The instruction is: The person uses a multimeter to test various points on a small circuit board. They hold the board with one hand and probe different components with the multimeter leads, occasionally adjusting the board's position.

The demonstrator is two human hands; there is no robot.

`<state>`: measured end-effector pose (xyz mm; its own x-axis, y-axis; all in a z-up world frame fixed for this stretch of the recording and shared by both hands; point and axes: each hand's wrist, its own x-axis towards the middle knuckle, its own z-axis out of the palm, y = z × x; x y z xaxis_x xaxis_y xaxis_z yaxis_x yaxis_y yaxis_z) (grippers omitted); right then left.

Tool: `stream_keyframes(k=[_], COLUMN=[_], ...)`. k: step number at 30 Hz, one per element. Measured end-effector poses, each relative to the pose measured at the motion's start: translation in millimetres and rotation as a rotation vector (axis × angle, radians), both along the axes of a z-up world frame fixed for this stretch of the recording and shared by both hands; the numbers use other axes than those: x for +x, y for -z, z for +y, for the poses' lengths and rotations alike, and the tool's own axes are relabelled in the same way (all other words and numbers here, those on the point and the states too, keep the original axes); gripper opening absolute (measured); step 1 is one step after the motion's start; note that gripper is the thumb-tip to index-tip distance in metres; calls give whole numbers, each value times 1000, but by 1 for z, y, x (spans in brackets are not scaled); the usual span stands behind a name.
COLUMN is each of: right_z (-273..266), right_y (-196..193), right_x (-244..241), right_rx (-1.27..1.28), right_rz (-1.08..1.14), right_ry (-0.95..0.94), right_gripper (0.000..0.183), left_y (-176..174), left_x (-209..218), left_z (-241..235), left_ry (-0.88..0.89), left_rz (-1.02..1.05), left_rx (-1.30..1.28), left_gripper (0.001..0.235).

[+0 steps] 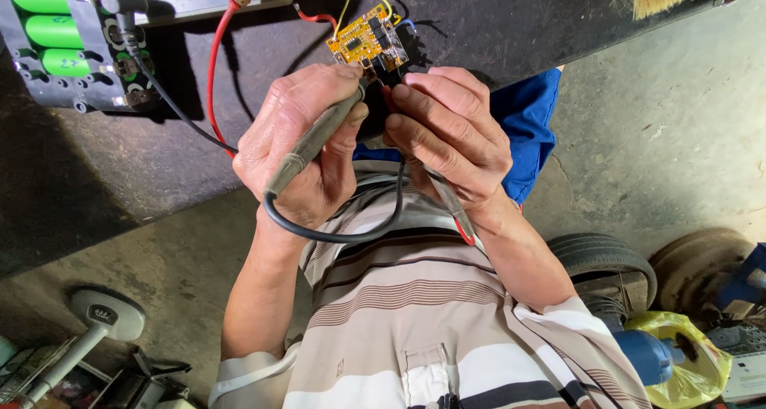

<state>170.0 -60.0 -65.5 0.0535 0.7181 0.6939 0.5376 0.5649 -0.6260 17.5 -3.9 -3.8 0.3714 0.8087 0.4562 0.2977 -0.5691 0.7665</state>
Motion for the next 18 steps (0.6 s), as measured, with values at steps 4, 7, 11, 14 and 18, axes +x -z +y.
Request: stream_keyframes(k=[4, 7, 11, 14, 18], right_z=[0, 1, 1, 1, 3], right_y=[-4, -6, -9, -10, -7], right_x=[-1, -1, -2, -1, -2], right_rx=[-28, -21, -38, -41, -6], right_rz=[27, 27, 21, 21, 13], right_ry=[-1, 8, 10, 6, 5], right_gripper=[10, 9, 9, 9, 8], left_y=[0, -1, 2, 2, 2], left_x=[-1, 1, 2, 2, 3], left_z=[0, 1, 1, 0, 0], left_ry=[-1, -5, -8, -6, -9], left_rz=[30, 8, -20, -24, -32], left_rx=[16, 24, 41, 54, 55], left_gripper=[14, 15, 17, 17, 17])
